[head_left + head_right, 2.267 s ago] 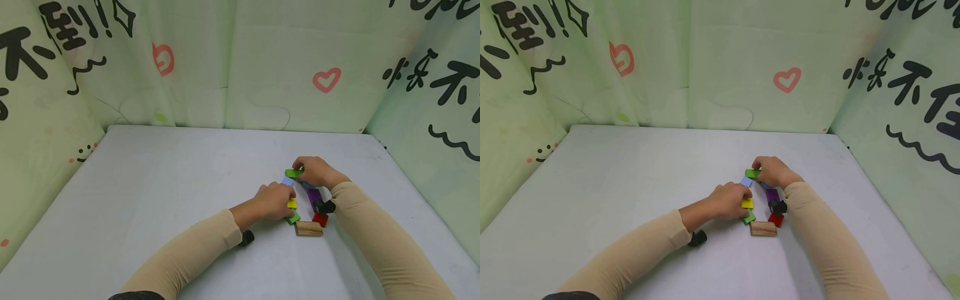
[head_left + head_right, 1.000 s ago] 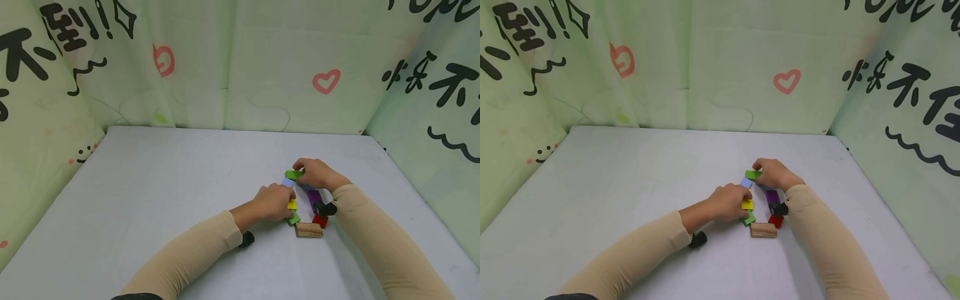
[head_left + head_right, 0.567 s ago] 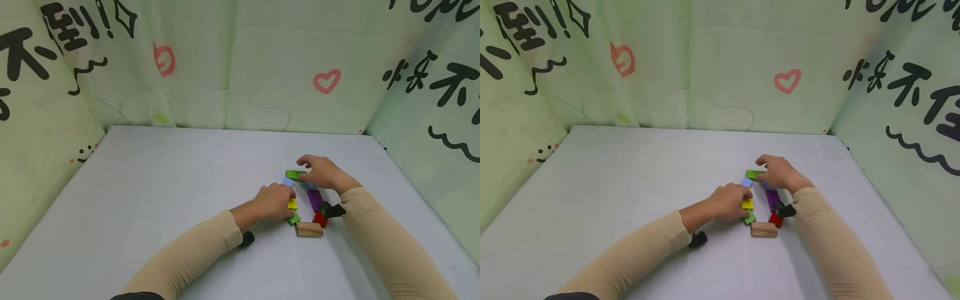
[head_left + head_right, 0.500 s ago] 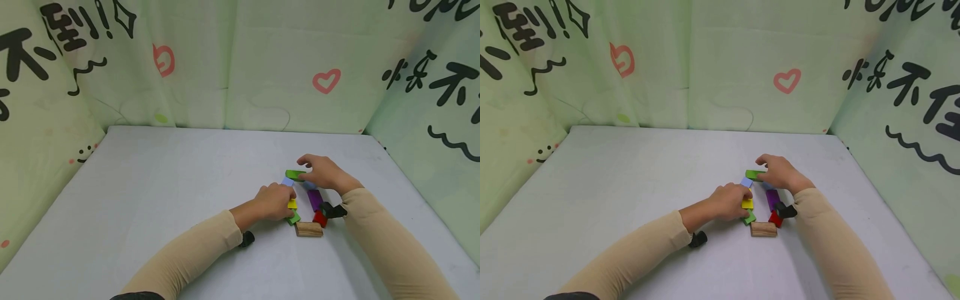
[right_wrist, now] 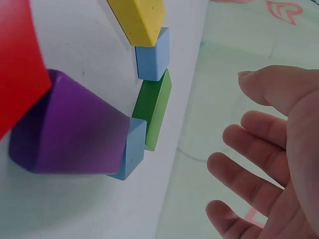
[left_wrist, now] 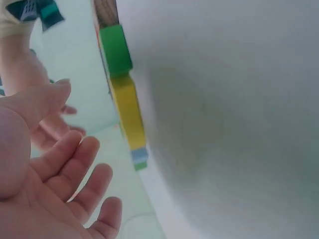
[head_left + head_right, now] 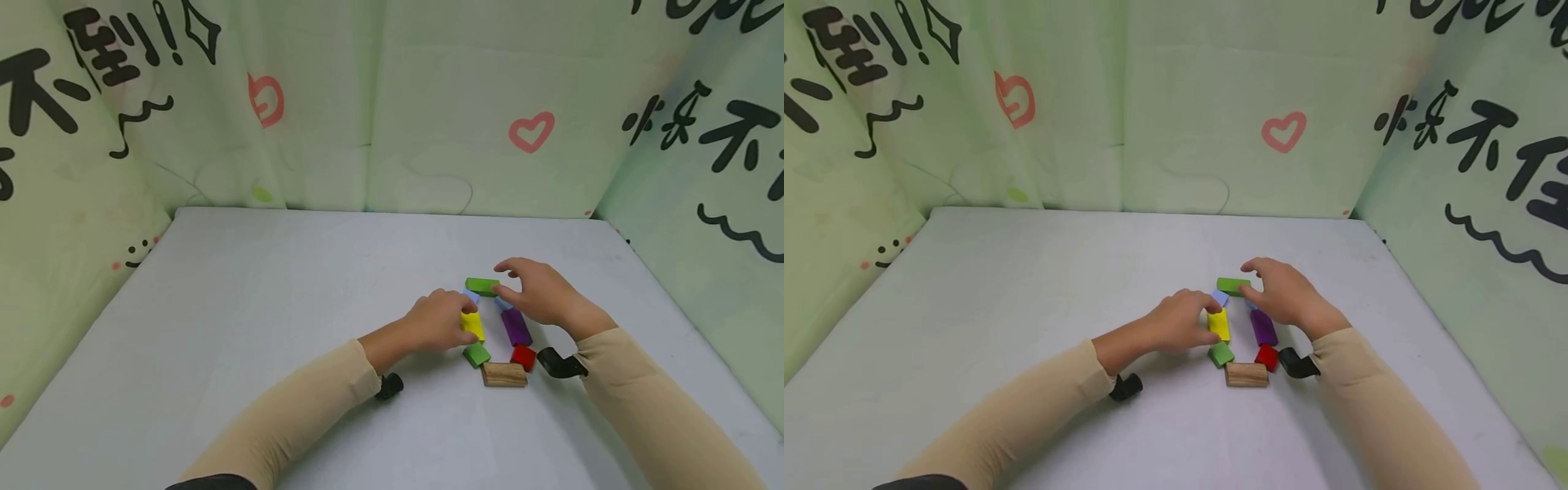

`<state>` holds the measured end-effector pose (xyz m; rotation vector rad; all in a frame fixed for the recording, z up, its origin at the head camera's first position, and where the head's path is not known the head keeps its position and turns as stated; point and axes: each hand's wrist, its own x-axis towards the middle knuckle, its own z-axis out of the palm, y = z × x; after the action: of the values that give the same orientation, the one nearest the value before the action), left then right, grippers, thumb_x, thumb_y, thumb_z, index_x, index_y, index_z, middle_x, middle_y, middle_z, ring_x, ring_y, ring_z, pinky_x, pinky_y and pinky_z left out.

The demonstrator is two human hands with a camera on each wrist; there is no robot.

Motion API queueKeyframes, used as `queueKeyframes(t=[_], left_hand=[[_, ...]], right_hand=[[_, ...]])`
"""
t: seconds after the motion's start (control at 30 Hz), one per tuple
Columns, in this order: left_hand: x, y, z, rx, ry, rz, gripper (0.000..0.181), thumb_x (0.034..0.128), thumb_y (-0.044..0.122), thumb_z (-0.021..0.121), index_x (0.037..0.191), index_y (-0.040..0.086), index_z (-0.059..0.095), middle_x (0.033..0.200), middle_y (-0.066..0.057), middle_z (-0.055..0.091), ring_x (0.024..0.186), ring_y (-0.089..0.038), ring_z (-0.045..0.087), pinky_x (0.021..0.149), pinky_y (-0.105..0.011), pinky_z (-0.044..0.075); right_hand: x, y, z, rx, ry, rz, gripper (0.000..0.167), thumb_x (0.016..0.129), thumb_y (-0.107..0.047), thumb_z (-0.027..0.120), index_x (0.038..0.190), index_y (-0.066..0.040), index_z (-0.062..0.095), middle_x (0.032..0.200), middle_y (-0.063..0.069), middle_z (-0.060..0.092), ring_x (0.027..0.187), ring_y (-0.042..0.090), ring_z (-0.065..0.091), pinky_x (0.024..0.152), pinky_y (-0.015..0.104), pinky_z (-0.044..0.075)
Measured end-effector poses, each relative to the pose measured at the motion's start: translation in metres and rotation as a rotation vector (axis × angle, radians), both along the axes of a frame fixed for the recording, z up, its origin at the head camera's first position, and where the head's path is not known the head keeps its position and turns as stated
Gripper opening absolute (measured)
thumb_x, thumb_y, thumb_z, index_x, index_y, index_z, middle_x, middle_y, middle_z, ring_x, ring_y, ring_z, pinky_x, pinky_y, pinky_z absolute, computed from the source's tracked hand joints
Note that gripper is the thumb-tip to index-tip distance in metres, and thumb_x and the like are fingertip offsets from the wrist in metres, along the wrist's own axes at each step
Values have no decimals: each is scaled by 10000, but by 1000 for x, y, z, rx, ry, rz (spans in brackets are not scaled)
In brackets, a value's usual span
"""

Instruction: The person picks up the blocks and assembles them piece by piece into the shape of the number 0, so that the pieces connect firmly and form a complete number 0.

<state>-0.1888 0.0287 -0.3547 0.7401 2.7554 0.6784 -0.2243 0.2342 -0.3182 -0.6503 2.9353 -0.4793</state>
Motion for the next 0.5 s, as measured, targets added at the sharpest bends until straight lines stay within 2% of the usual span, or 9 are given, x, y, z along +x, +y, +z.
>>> queueKeyframes(t=[0.27,0.5], left_hand=[[2,-30,21,-29,74,112,564,933,433,688,1406,152,566,1418,-2,559,1288,-217,497,1028,-371,447],[8,-61,28,-99,161,195,735,895,576,672,1461,143,495,1493,-37,480,1350,-258,429,1057,-443,406]], right_hand=[[15,0,5,61,67,-12,494,961,-262,672,1339,35,557,1348,266,548,1227,444,514,1002,607,416],[30,-2,3,60,121,-14,497,960,-252,669,1341,45,548,1355,275,544,1260,463,492,1007,614,404]])
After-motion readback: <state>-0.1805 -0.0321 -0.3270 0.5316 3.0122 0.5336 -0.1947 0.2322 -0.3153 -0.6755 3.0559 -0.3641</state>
